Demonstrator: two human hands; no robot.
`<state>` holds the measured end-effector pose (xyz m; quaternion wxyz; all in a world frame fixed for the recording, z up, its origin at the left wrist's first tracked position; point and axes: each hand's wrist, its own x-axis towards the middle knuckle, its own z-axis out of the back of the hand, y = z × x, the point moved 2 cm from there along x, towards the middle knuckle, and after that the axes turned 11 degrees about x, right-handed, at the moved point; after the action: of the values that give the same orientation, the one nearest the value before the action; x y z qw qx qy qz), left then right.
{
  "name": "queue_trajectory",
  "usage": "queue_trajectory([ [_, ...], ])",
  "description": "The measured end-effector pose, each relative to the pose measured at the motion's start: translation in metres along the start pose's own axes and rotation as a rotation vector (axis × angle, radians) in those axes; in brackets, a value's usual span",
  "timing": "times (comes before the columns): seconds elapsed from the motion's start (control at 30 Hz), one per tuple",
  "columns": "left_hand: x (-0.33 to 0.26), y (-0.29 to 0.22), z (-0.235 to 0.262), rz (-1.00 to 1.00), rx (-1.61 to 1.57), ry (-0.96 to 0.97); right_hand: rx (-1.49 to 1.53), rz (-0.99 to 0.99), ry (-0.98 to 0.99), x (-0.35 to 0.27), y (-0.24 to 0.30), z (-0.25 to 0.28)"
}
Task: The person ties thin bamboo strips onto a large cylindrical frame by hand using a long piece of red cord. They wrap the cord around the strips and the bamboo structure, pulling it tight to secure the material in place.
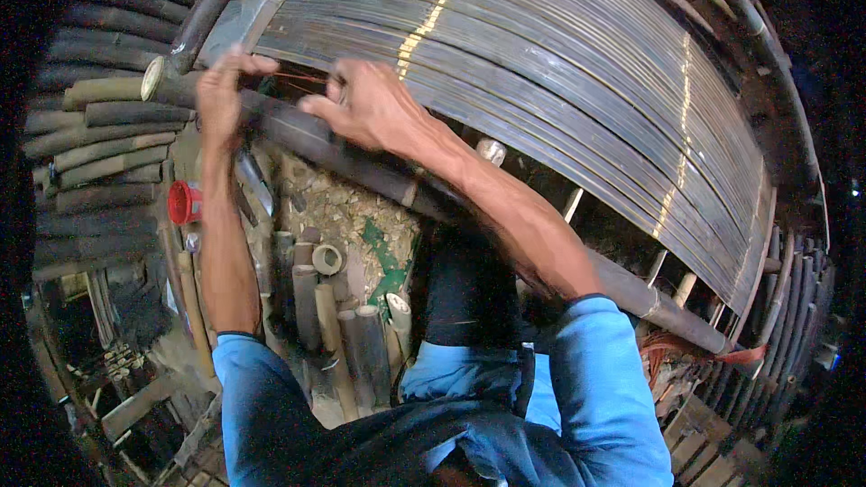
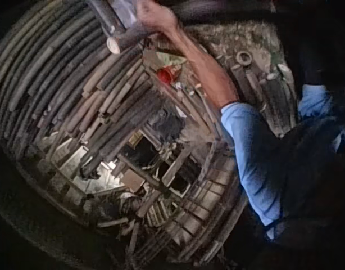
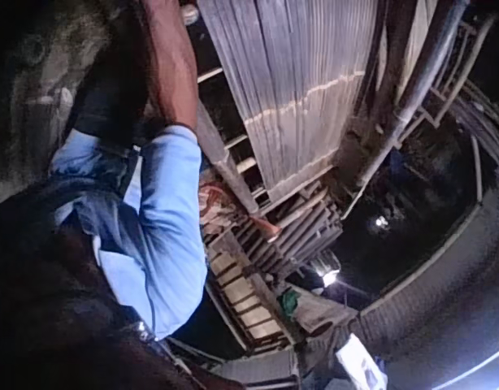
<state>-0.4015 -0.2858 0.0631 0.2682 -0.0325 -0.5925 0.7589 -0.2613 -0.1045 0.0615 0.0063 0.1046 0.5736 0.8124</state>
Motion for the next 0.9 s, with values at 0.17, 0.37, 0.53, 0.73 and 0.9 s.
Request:
queue_trajectory([
  [0.17,-0.009,0.087,-0.031,0.154,0.641,-0.078,-0.139,-0.087,0.052,-0.018,-0.061,-0.025],
  [0.37,-0.007,0.098,-0.029,0.004,0.753,-0.169,-0.343,-0.023,0.134,-0.008,-0.069,-0.024],
  [0.53,-0.012,0.075,-0.029,-0.041,0.785,-0.144,-0.417,-0.078,0.143,-0.005,-0.089,-0.024],
  [0.73,-0.013,0.082,-0.025,0.097,0.746,-0.183,-0.415,0.038,0.197,0.005,-0.113,-0.027],
  [0.9,-0.037,0.097,-0.005,0.015,0.735,-0.283,-0.368,-0.34,0.336,0.009,-0.107,-0.057],
])
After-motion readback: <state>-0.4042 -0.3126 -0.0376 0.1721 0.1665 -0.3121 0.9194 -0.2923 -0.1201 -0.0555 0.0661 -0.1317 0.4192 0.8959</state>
